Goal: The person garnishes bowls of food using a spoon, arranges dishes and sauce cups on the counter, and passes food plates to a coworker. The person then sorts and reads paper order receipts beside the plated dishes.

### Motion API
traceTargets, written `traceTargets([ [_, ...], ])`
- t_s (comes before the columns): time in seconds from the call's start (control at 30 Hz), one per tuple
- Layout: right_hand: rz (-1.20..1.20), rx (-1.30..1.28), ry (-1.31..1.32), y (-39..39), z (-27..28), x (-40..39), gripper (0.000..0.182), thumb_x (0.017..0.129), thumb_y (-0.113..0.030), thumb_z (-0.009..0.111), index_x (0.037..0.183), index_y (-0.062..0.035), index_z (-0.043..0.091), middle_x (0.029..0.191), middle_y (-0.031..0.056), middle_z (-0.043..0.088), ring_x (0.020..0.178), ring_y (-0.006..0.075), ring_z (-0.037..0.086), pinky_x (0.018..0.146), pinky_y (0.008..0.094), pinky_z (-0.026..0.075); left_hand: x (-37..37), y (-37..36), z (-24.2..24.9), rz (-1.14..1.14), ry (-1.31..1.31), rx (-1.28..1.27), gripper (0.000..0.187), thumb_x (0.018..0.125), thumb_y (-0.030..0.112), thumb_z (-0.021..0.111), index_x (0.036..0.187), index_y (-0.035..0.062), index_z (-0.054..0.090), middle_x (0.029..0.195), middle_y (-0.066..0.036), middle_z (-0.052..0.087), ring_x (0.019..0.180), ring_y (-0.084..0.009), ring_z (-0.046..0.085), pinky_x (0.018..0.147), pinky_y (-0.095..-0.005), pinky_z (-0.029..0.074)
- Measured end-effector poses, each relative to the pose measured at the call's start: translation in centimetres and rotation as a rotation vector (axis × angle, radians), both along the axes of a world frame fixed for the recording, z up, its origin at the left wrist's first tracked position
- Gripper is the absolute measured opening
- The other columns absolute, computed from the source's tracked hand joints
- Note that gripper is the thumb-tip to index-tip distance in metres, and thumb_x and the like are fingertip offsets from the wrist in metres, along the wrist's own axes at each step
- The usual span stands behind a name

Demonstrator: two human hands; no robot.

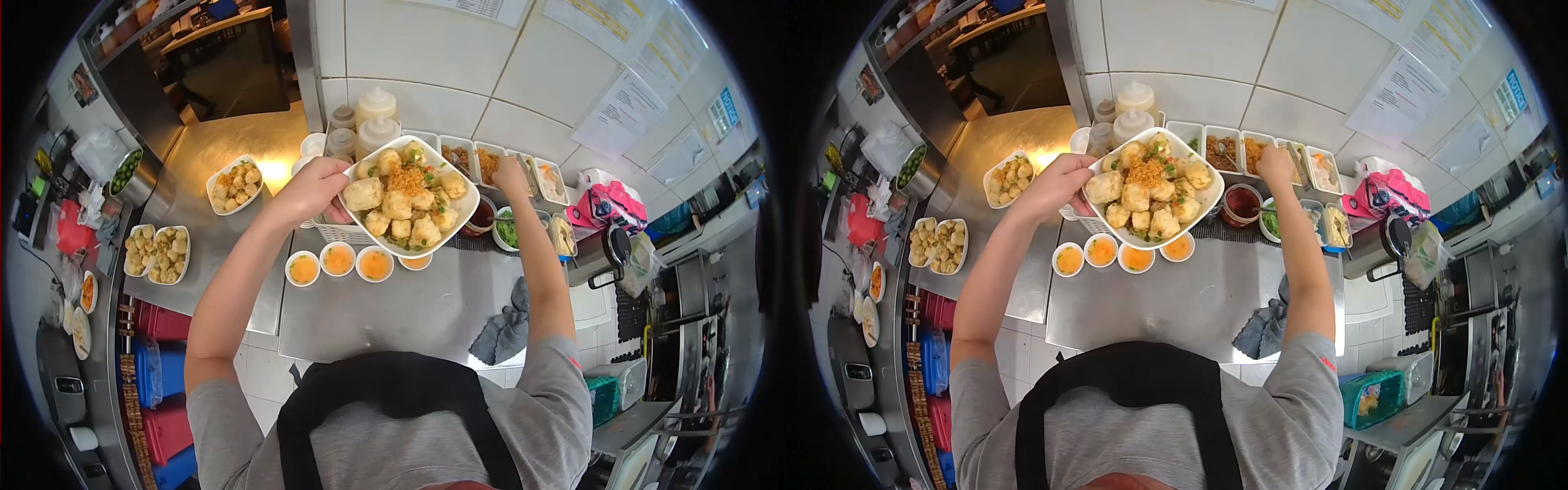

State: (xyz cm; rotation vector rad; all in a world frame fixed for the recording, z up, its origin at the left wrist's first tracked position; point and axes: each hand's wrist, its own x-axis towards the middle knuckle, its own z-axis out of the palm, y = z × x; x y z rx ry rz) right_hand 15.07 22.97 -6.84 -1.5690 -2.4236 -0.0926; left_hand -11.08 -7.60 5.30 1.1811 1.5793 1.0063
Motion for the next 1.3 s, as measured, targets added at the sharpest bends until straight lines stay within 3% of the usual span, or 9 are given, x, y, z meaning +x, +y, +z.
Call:
traceTargets([
  [0.27,-0.057,-0.174,0.333,5.4,-2.5,3.4,0.017,0.066,-0.014,0.058,0.077,-0.0021,0.064,0.081,0.0218,0.062,0.077,0.0335,0.062,0.071,0.0403,0.049,1.3,5.0,-1.8,-0.024,-0.007,0.023,0.028,0.084,0.010,0.036,0.098,-0.0052,0.055,0.072,-0.011,0.062,0.053,-0.0121,0.060,0.048,-0.0196,0.051],
  [0.4,-0.026,-0.223,0.352,2.1,4.5,4.8,0.015,0.065,-0.012,0.058,0.075,-0.0019,0.064,0.075,0.0194,0.063,0.067,0.0298,0.063,0.064,0.0361,0.050,3.4,7.9,-1.7,-0.019,-0.034,0.001,0.028,0.084,0.008,0.035,0.099,-0.0072,0.053,0.073,-0.013,0.062,0.054,-0.0152,0.061,0.050,-0.0235,0.052],
  [0.47,0.198,-0.135,0.610,2.0,6.4,5.5,0.014,0.066,-0.008,0.057,0.076,-0.0020,0.064,0.069,0.0160,0.063,0.060,0.0256,0.062,0.057,0.0336,0.048,3.7,9.8,-2.5,-0.025,-0.050,0.019,0.027,0.085,0.008,0.035,0.098,-0.0080,0.052,0.073,-0.014,0.061,0.055,-0.0174,0.061,0.050,-0.0260,0.053],
  [0.7,0.411,0.158,0.417,-11.3,14.9,2.2,0.009,0.073,-0.001,0.055,0.082,0.0019,0.058,0.070,0.0137,0.061,0.064,0.0231,0.060,0.059,0.0296,0.046,4.1,11.9,-3.2,0.005,-0.094,0.050,0.025,0.086,0.009,0.036,0.095,-0.0082,0.052,0.075,-0.015,0.061,0.058,-0.0189,0.062,0.049,-0.0271,0.053],
  [0.8,0.448,0.219,0.499,-11.6,14.9,1.2,0.011,0.074,-0.001,0.055,0.084,0.0010,0.058,0.070,0.0124,0.061,0.064,0.0199,0.060,0.058,0.0290,0.046,3.4,10.4,-2.2,0.020,-0.104,0.055,0.026,0.087,0.009,0.036,0.095,-0.0084,0.053,0.076,-0.015,0.061,0.058,-0.0186,0.062,0.050,-0.0258,0.053],
  [0.97,0.481,-0.457,0.902,-7.7,13.4,-0.1,0.014,0.079,-0.011,0.056,0.091,-0.0045,0.059,0.066,-0.0023,0.053,0.049,0.0020,0.040,0.041,0.0170,0.029,0.8,6.3,-2.8,0.023,-0.137,0.132,0.028,0.088,0.013,0.036,0.098,-0.0069,0.053,0.079,-0.014,0.062,0.059,-0.0181,0.062,0.052,-0.0252,0.053],
  [1.1,0.333,-0.415,0.879,-1.2,8.3,1.2,0.012,0.080,-0.012,0.057,0.089,-0.0055,0.060,0.062,-0.0028,0.052,0.048,0.0023,0.041,0.040,0.0173,0.029,-2.4,-1.3,-2.7,0.119,-0.226,0.119,0.029,0.087,0.013,0.036,0.102,-0.0058,0.053,0.079,-0.012,0.062,0.059,-0.0166,0.062,0.052,-0.0252,0.053],
  [1.2,0.299,-0.139,0.537,4.0,2.1,3.0,0.013,0.075,-0.010,0.056,0.081,0.0008,0.061,0.068,0.0080,0.062,0.061,0.0151,0.058,0.058,0.0279,0.046,-5.5,-7.9,-3.2,0.210,-0.233,0.167,0.031,0.086,0.012,0.037,0.106,-0.0057,0.053,0.080,-0.012,0.062,0.059,-0.0150,0.061,0.052,-0.0232,0.053],
  [1.3,0.153,-0.075,0.379,2.5,-0.3,2.8,0.014,0.071,-0.010,0.057,0.079,-0.0002,0.062,0.068,0.0122,0.063,0.062,0.0194,0.060,0.060,0.0322,0.047,-9.1,-15.2,-4.0,0.365,-0.101,0.173,0.033,0.085,0.010,0.036,0.107,-0.0057,0.053,0.082,-0.012,0.062,0.059,-0.0133,0.061,0.050,-0.0207,0.052],
])
